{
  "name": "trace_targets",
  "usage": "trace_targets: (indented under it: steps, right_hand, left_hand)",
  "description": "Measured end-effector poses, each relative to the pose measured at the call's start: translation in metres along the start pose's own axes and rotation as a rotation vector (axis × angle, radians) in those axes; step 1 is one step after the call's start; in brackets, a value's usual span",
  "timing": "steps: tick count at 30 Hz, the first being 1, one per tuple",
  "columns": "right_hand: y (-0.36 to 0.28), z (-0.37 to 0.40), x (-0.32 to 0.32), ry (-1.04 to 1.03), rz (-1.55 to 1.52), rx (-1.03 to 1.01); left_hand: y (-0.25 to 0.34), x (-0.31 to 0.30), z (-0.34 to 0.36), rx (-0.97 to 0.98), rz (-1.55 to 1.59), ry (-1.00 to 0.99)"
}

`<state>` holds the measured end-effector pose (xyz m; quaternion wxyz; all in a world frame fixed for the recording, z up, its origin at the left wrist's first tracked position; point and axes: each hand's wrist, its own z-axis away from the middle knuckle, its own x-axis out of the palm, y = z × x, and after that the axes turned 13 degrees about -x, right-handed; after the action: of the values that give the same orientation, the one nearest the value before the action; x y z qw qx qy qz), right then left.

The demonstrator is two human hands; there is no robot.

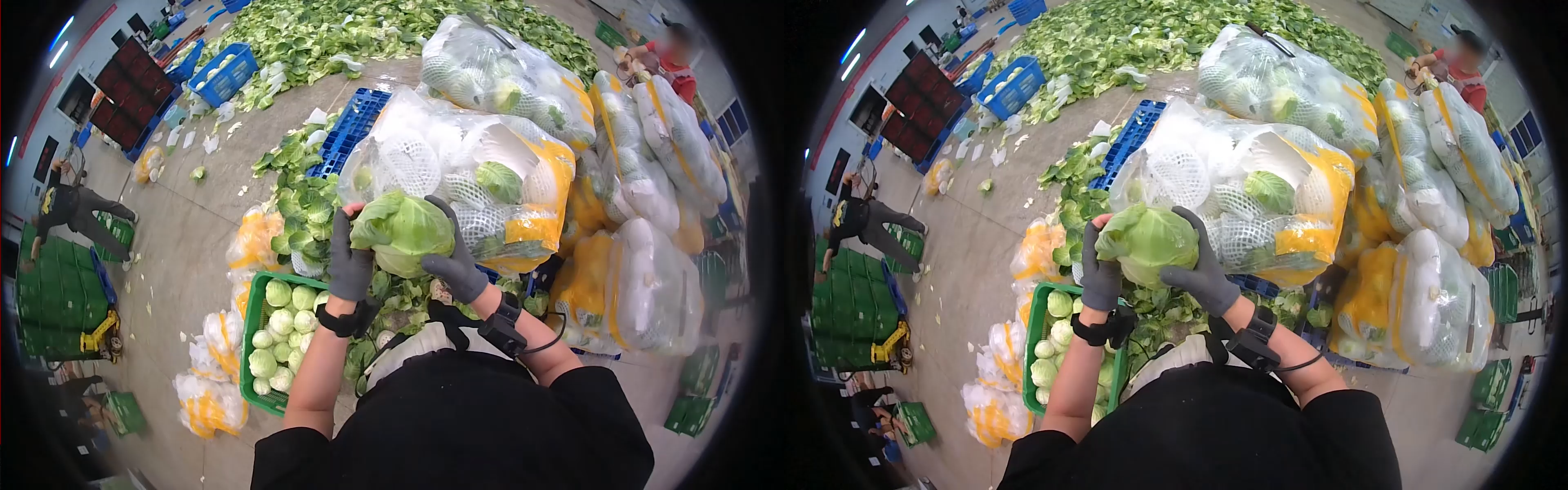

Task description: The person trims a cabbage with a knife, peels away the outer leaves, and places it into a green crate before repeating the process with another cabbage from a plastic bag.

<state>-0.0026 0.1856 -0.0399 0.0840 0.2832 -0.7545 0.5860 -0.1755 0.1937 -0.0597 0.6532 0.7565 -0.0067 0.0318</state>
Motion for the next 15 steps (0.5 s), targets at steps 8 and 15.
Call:
trace_targets:
  steps: [8, 15]
  right_hand:
    - [0.011, 0.004, -0.017, -0.004, -0.018, 0.042]
    - [0.02, 0.013, -0.022, 0.114, -0.24, 0.248]
  left_hand:
    - [-0.023, -0.012, -0.005, -0.3, -0.198, 0.137]
    - [-0.021, -0.004, -0.007, -0.59, -0.124, 0.337]
